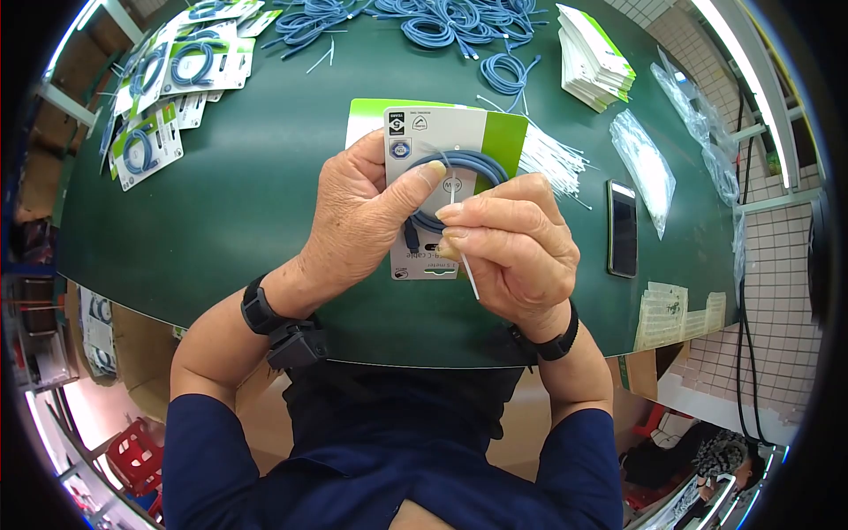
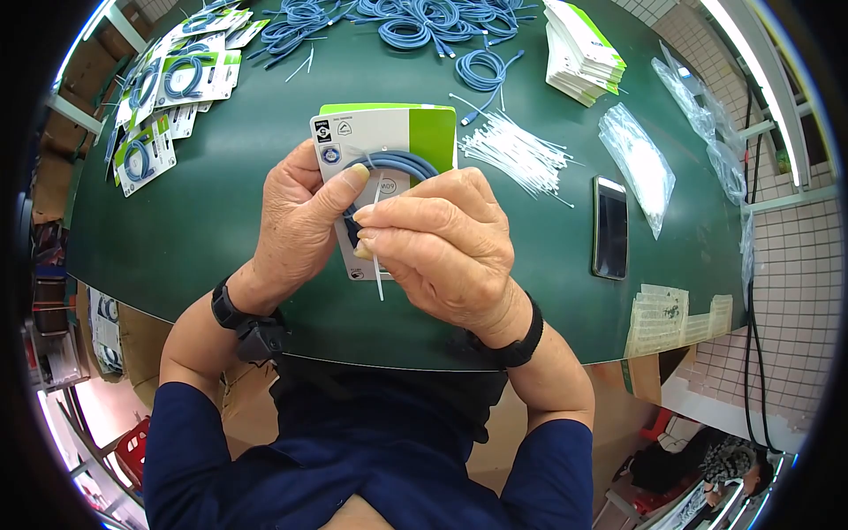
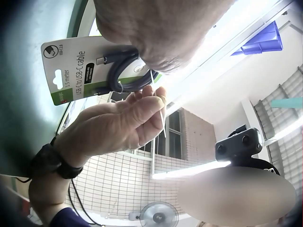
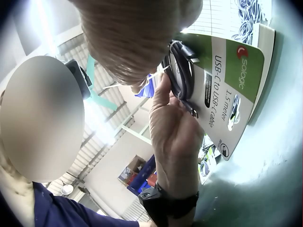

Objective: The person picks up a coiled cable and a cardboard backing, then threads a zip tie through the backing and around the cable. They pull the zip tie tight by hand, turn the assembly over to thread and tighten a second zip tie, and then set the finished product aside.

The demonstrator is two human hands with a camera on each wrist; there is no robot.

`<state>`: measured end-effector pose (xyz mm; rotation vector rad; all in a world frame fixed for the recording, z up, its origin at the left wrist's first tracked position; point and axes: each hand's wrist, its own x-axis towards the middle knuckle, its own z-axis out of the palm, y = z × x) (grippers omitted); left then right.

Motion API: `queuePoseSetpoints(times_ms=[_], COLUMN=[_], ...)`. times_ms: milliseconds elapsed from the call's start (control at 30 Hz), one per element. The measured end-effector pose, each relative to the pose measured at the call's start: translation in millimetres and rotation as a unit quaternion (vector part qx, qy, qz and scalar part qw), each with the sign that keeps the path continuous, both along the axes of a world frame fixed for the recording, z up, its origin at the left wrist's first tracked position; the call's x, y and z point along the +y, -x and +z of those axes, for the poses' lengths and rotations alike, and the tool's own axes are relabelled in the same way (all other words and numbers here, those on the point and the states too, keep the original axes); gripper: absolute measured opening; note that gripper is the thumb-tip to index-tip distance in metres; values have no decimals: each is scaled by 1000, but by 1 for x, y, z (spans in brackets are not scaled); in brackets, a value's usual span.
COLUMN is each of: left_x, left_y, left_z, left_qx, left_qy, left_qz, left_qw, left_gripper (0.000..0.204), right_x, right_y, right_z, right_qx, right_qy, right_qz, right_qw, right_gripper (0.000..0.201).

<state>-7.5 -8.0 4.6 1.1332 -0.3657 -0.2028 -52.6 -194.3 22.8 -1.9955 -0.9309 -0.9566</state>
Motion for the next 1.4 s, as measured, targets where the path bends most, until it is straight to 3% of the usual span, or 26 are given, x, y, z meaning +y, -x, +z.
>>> queuePoseSetpoints(times_ms=[733, 833, 1000, 1100, 1233, 1400], left_x=[-3, -3, -7, -8, -9, -9], left_y=[1, 3, 8, 8, 6, 8], left_z=[-3, -4, -6, -8, -10, -10], left_qx=[4, 2, 0, -5, -9, -7], left_qy=[1, -24, -59, -57, -55, -55], left_qz=[4, -3, -10, -7, -6, -12], left_qw=[1000, 1000, 998, 998, 998, 998], left_gripper=[27, 27, 26, 26, 26, 27], right_x=[-1, 12, -3, -12, -16, -21], right_y=[-4, 0, -9, -14, -24, -15], right_z=[-5, -13, -13, -4, -9, -5], right_qx=[60, 110, 90, 26, -44, -23], right_qy=[-67, -259, -214, -75, -12, 38], right_qz=[38, 35, 0, -60, -92, -76], right_qw=[995, 959, 973, 995, 995, 996], right_gripper=[22, 19, 16, 23, 32, 28])
